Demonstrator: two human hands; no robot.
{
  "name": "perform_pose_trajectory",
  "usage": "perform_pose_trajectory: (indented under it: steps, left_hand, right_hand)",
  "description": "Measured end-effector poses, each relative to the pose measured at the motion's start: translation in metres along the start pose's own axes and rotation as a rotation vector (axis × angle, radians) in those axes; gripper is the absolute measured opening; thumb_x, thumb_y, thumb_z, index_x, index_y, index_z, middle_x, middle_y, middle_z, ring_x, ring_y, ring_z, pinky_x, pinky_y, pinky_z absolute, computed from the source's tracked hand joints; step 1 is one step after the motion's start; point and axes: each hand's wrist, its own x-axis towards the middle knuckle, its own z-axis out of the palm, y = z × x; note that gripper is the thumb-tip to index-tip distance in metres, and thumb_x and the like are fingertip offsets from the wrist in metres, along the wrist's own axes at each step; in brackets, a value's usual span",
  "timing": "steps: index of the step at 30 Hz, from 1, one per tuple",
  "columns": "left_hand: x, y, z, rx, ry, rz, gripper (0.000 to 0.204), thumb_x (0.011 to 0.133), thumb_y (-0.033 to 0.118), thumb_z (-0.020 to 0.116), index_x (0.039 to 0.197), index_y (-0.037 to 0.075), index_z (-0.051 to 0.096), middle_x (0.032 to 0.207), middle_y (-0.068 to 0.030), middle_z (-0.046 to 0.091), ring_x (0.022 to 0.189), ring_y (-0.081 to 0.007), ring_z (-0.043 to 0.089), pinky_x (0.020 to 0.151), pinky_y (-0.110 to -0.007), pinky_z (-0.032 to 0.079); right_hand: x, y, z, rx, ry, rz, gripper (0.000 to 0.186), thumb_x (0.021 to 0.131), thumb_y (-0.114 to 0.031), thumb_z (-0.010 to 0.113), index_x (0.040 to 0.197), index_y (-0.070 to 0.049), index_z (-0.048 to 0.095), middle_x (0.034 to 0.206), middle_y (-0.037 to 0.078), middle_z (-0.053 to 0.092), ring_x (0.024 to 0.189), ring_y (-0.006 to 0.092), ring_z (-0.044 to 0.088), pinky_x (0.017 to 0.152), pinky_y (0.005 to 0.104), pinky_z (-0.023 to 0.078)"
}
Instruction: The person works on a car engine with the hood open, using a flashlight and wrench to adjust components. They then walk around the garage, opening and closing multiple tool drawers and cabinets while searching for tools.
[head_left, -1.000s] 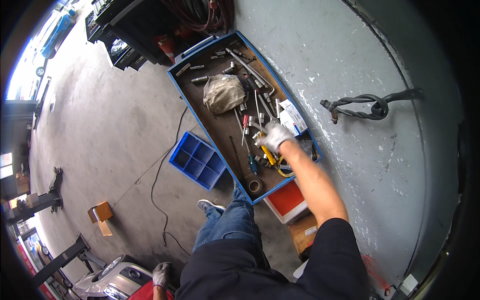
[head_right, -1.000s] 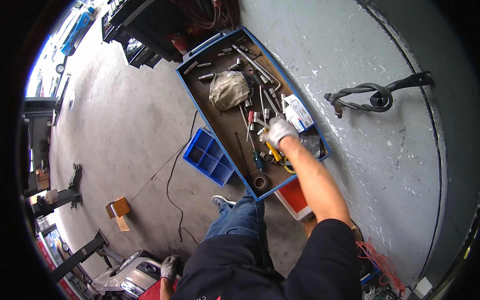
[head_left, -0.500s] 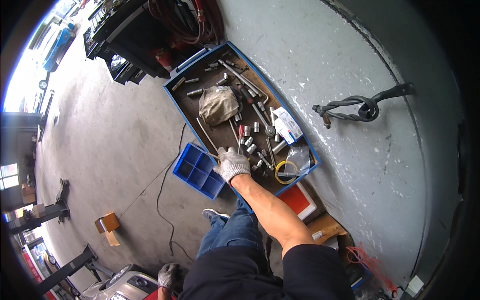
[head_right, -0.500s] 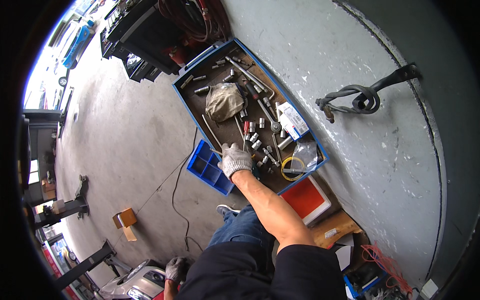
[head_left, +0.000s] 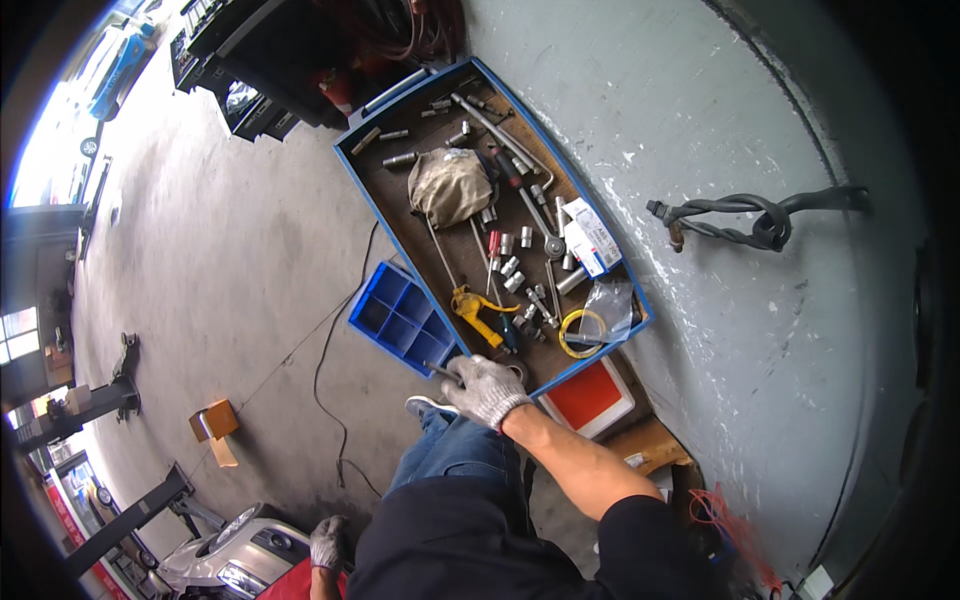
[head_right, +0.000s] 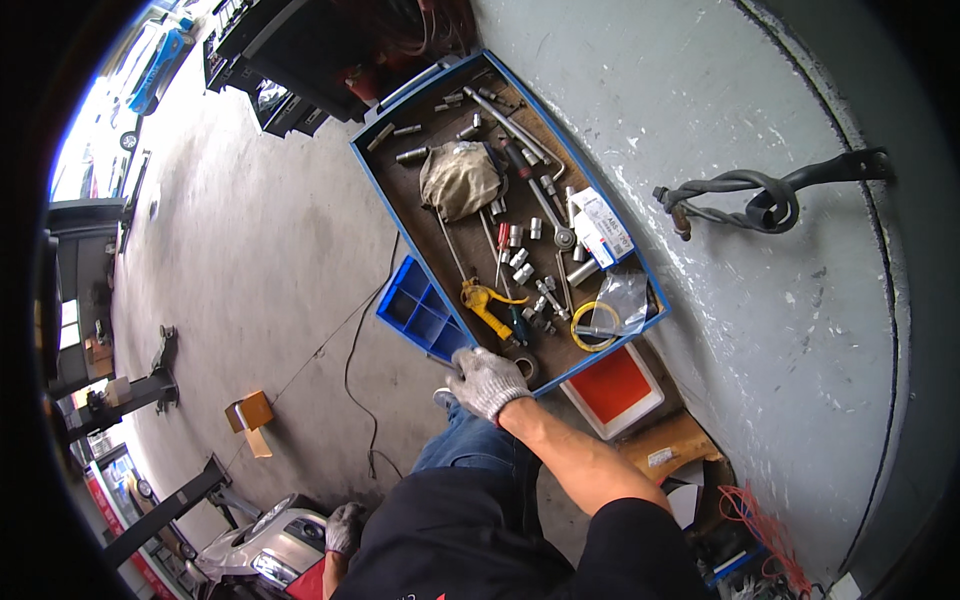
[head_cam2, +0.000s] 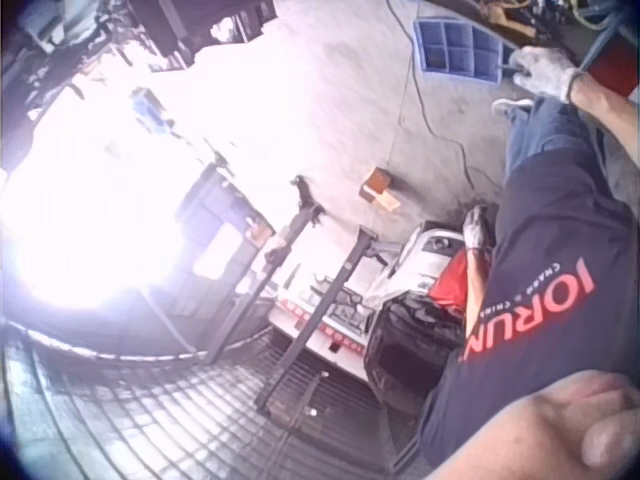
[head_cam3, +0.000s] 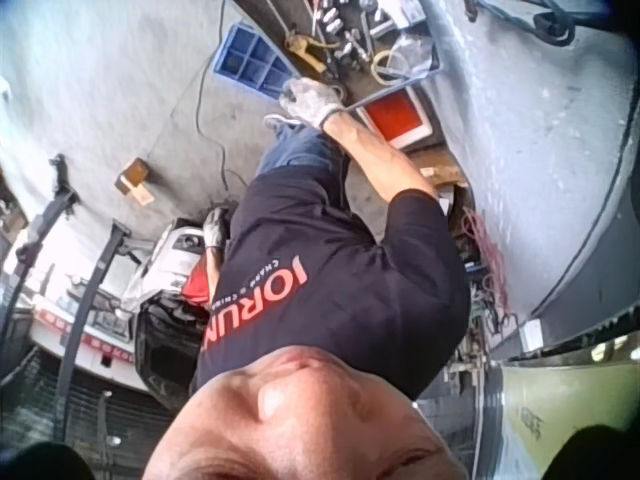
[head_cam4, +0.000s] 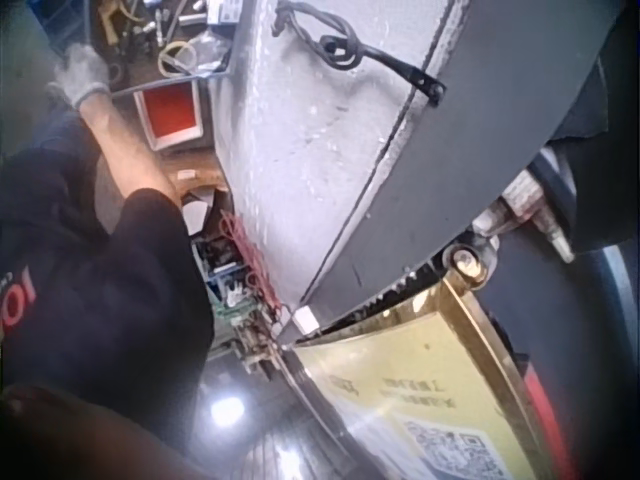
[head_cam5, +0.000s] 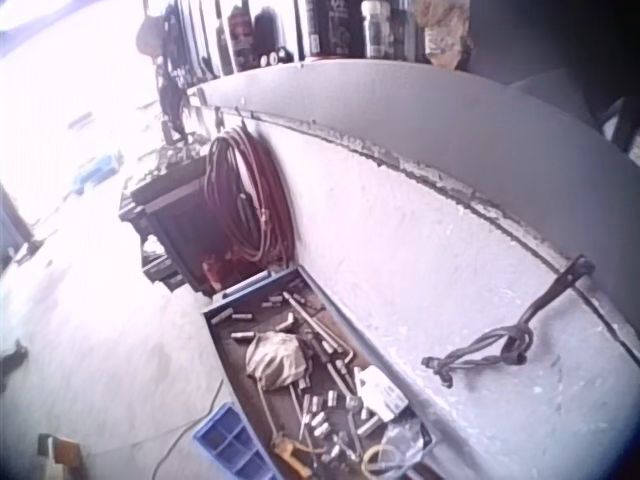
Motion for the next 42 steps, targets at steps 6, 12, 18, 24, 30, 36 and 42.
perform_pose_trajectory:
  steps: [6,12,18,24,30,36,42]
  left_hand:
    - [-0.005,0.028,-0.004,0.118,-0.021,0.033,0.032,0.094,0.031,0.057,0.108,0.004,0.07,0.096,-0.008,0.071,0.081,-0.0159,0.063,0.075,-0.027,0.05]
    - [0.03,0.049,-0.041,-0.022,0.002,0.06,0.028,0.097,0.026,0.058,0.114,0.004,0.064,0.081,-0.0079,0.067,0.064,-0.0149,0.061,0.058,-0.03,0.051]
    - [0.113,0.039,-0.095,-0.228,-0.101,0.085,0.036,0.094,0.024,0.055,0.12,-0.001,0.06,0.089,-0.0103,0.067,0.07,-0.017,0.065,0.063,-0.031,0.056]
    - [0.2,0.068,-0.164,0.036,0.023,0.085,0.027,0.093,0.022,0.059,0.11,0.001,0.068,0.088,-0.0109,0.069,0.068,-0.0211,0.066,0.064,-0.036,0.055]
    - [0.38,0.034,-0.275,0.173,-0.384,0.094,0.028,0.091,0.03,0.061,0.106,0.007,0.066,0.073,-0.0091,0.066,0.059,-0.02,0.062,0.054,-0.035,0.051]
    - [0.508,0.106,-0.427,-0.551,-0.227,-0.001,0.028,0.094,0.015,0.057,0.118,0.0,0.059,0.084,-0.011,0.065,0.065,-0.0232,0.064,0.061,-0.037,0.057]
    - [0.567,0.24,-0.495,-0.659,-0.275,0.218,0.034,0.089,0.004,0.06,0.123,0.001,0.057,0.098,-0.0129,0.064,0.078,-0.0237,0.067,0.071,-0.036,0.06]
  right_hand:
    - [-0.027,0.01,0.021,-0.065,-0.344,-0.004,0.044,0.089,-0.038,0.055,0.118,-0.006,0.061,0.109,0.024,0.067,0.104,0.0389,0.064,0.091,0.0469,0.051]
    - [0.007,-0.028,0.025,-0.183,-0.371,-0.054,0.046,0.089,-0.033,0.05,0.128,-0.009,0.052,0.122,0.025,0.061,0.111,0.0411,0.06,0.097,0.0468,0.048]
    - [0.069,-0.114,0.011,-0.196,-0.328,-0.108,0.049,0.088,-0.033,0.049,0.13,-0.009,0.054,0.12,0.025,0.062,0.114,0.0428,0.058,0.1,0.0478,0.045]
    - [0.153,-0.134,0.053,-0.148,-0.325,-0.205,0.051,0.092,-0.041,0.051,0.134,-0.012,0.054,0.122,0.023,0.063,0.116,0.0397,0.058,0.099,0.0441,0.045]
    - [0.199,-0.284,0.106,0.022,0.069,-0.06,0.045,0.09,-0.046,0.063,0.11,-0.005,0.065,0.09,0.014,0.07,0.079,0.0247,0.068,0.072,0.0368,0.055]
    - [0.305,-0.496,0.138,-0.134,-0.296,-0.068,0.052,0.094,-0.048,0.049,0.115,-0.003,0.064,0.112,0.026,0.065,0.11,0.0405,0.06,0.093,0.046,0.047]
    - [0.401,-0.581,0.151,-0.107,-0.128,-0.278,0.042,0.091,-0.03,0.05,0.122,-0.005,0.061,0.117,0.023,0.065,0.113,0.0392,0.059,0.097,0.0445,0.046]
